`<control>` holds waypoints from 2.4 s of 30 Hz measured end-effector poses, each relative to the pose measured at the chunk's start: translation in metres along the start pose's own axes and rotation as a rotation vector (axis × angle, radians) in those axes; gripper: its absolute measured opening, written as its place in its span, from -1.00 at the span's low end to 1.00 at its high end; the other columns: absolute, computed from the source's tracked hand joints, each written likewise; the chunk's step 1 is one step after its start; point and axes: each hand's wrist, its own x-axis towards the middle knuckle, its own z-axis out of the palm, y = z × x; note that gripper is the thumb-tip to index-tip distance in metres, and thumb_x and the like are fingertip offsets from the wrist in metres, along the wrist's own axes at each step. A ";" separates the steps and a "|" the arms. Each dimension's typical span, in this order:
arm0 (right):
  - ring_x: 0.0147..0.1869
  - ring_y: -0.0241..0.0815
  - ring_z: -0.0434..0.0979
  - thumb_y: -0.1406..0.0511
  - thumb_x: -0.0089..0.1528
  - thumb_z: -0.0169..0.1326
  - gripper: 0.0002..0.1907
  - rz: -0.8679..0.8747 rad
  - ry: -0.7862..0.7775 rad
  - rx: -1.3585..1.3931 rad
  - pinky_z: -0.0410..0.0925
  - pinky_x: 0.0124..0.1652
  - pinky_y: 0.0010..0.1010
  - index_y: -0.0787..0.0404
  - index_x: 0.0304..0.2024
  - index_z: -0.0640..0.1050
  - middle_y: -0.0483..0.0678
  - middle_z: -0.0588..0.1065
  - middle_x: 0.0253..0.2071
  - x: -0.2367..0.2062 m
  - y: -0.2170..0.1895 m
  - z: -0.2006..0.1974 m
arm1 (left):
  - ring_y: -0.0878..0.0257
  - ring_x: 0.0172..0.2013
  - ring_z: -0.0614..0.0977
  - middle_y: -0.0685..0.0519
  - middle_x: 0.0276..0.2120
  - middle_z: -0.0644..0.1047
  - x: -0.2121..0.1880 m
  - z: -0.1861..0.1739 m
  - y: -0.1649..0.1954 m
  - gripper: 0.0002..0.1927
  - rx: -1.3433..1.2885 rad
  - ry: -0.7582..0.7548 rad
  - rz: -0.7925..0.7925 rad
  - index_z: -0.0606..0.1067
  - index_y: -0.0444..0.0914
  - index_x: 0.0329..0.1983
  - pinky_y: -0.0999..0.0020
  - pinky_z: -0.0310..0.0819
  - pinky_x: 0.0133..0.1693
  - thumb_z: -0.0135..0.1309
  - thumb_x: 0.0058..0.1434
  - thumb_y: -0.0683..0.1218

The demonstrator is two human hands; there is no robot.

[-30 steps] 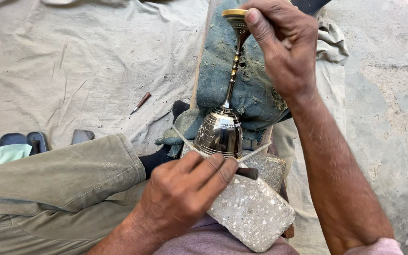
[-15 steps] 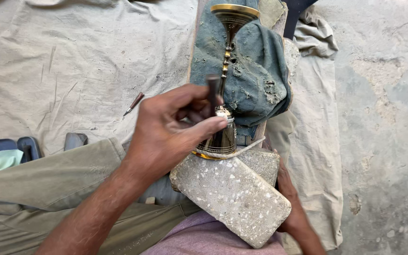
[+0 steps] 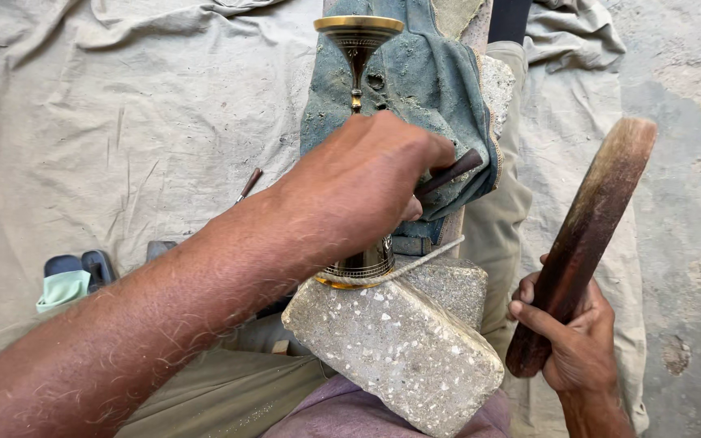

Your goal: The person sits on the ground and hammers a small punch against a brass bell-shaped vessel resting on a stone block, using a wooden mallet held in the other hand. They repeatedly reposition the punch around the bell's surface, striking it to shape or emboss the metal.

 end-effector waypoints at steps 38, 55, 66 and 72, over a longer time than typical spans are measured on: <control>-0.19 -0.12 0.61 0.60 0.05 0.29 -0.59 -0.165 -0.210 -0.943 0.54 -0.11 -0.24 0.40 -0.05 0.54 0.06 0.56 -0.28 0.050 -0.095 0.027 | 0.13 -0.37 0.73 -0.09 -0.30 0.65 -0.035 -0.008 0.001 -0.56 0.018 0.060 -0.101 0.54 -0.19 0.12 0.34 0.70 -0.37 0.25 0.15 -0.24; -0.22 -0.10 0.59 0.56 0.23 0.18 -0.55 -0.800 -0.408 -1.420 0.49 -0.21 -0.36 0.33 0.16 0.43 0.12 0.53 -0.22 0.076 -0.210 0.133 | 0.38 -0.41 0.65 0.05 -0.37 0.55 -0.089 0.033 0.016 -0.71 -0.145 0.703 -0.247 0.49 -0.33 -0.04 0.49 0.62 -0.41 0.32 0.25 -0.19; -0.18 -0.09 0.62 0.48 0.26 0.21 -0.53 -0.889 -0.356 -1.731 0.54 -0.07 -0.27 0.26 0.23 0.47 0.12 0.55 -0.10 0.077 -0.218 0.081 | 0.39 -0.38 0.68 0.08 -0.39 0.57 -0.095 0.043 0.011 -0.79 -0.229 0.749 -0.237 0.51 -0.29 -0.17 0.50 0.66 -0.35 0.32 0.25 -0.18; 0.04 -0.16 0.59 0.37 0.26 0.22 -0.41 -0.506 -0.251 -1.010 0.50 0.02 -0.32 0.29 0.29 0.31 0.07 0.47 -0.06 0.081 -0.185 0.044 | 0.28 -0.27 0.74 -0.01 -0.21 0.67 -0.075 0.028 0.003 -0.62 -0.144 0.541 -0.130 0.54 -0.23 0.09 0.40 0.74 -0.29 0.33 0.22 -0.12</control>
